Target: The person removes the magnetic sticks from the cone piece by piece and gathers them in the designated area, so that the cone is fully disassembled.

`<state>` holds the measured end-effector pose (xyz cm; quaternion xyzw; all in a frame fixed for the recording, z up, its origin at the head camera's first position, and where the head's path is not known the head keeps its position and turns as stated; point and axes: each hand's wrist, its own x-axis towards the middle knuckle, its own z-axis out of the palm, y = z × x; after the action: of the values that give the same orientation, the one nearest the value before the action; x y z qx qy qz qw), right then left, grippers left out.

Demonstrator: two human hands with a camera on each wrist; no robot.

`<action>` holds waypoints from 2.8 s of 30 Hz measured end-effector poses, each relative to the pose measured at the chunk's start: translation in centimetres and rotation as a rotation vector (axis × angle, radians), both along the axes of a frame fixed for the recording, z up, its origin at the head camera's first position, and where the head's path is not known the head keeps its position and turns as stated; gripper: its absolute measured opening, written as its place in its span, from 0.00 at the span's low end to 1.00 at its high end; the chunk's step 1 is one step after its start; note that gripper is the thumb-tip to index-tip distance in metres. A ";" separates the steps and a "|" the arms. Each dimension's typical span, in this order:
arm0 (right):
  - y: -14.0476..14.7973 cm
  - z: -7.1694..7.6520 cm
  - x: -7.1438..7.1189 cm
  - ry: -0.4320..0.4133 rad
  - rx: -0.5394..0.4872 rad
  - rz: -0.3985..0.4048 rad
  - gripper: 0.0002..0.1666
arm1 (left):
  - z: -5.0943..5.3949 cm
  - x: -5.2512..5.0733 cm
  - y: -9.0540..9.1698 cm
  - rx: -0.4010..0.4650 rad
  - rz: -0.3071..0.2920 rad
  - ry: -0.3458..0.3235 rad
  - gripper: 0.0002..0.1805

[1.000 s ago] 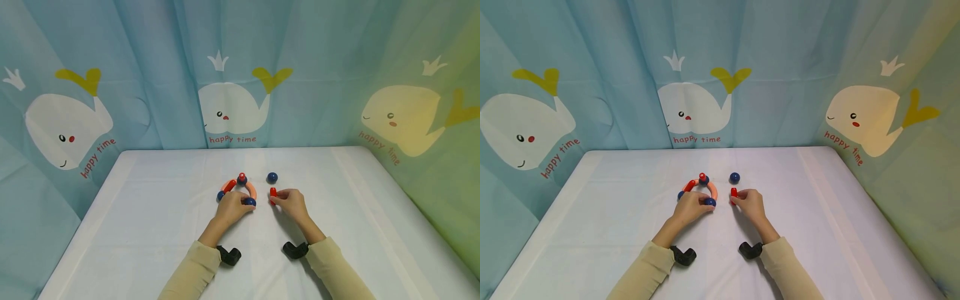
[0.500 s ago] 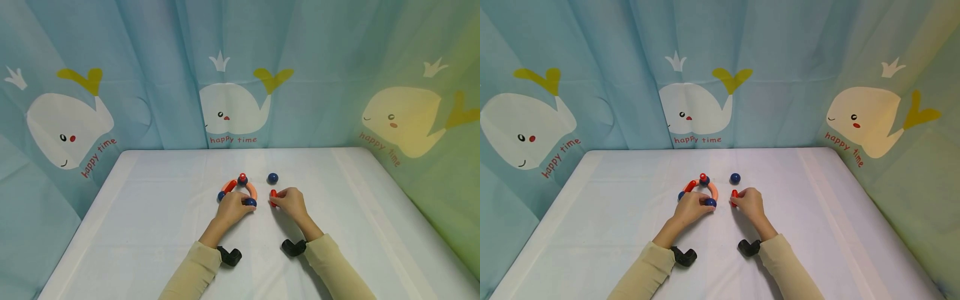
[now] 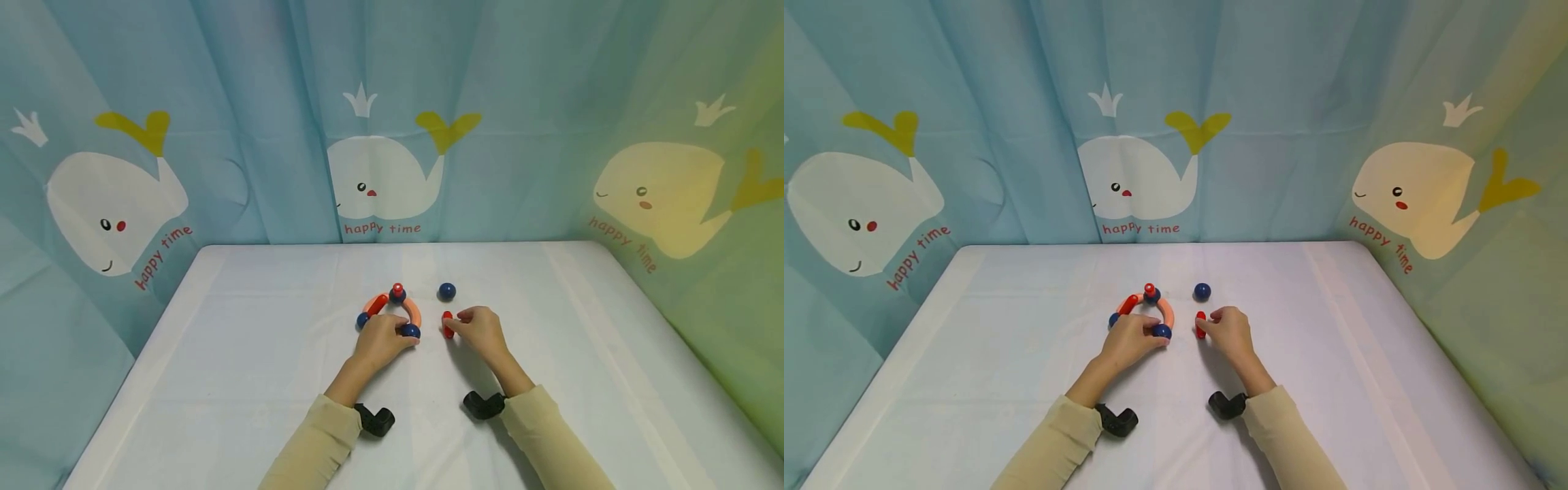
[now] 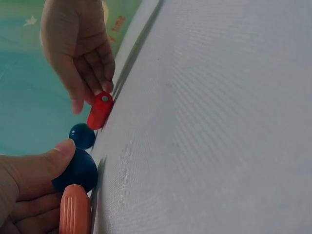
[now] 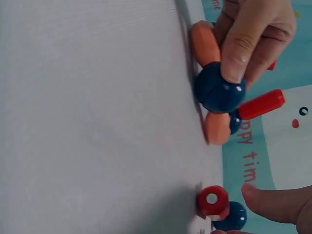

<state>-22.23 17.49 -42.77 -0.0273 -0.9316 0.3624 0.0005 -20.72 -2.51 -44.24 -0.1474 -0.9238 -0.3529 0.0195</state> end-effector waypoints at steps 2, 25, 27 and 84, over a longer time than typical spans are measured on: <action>0.2 0.2 0.1 0.007 -0.013 0.000 0.23 | 0.0 0.1 -0.1 -0.001 -0.001 0.005 0.24; -5.0 -0.1 0.2 0.219 -0.207 0.158 0.19 | -0.7 0.2 -4.8 0.499 -0.133 0.224 0.19; -5.5 -0.2 0.2 0.231 -0.237 0.193 0.19 | -0.9 0.1 -5.0 0.556 -0.130 0.206 0.18; -13.4 -1.9 -0.1 0.201 -0.700 0.110 0.13 | -4.1 -1.1 -7.3 0.483 0.079 0.183 0.18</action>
<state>-22.28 4.09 -44.68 0.0602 -0.7466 0.6595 0.0630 -21.83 -9.86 -48.39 -0.1337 -0.8121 -0.5475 0.1511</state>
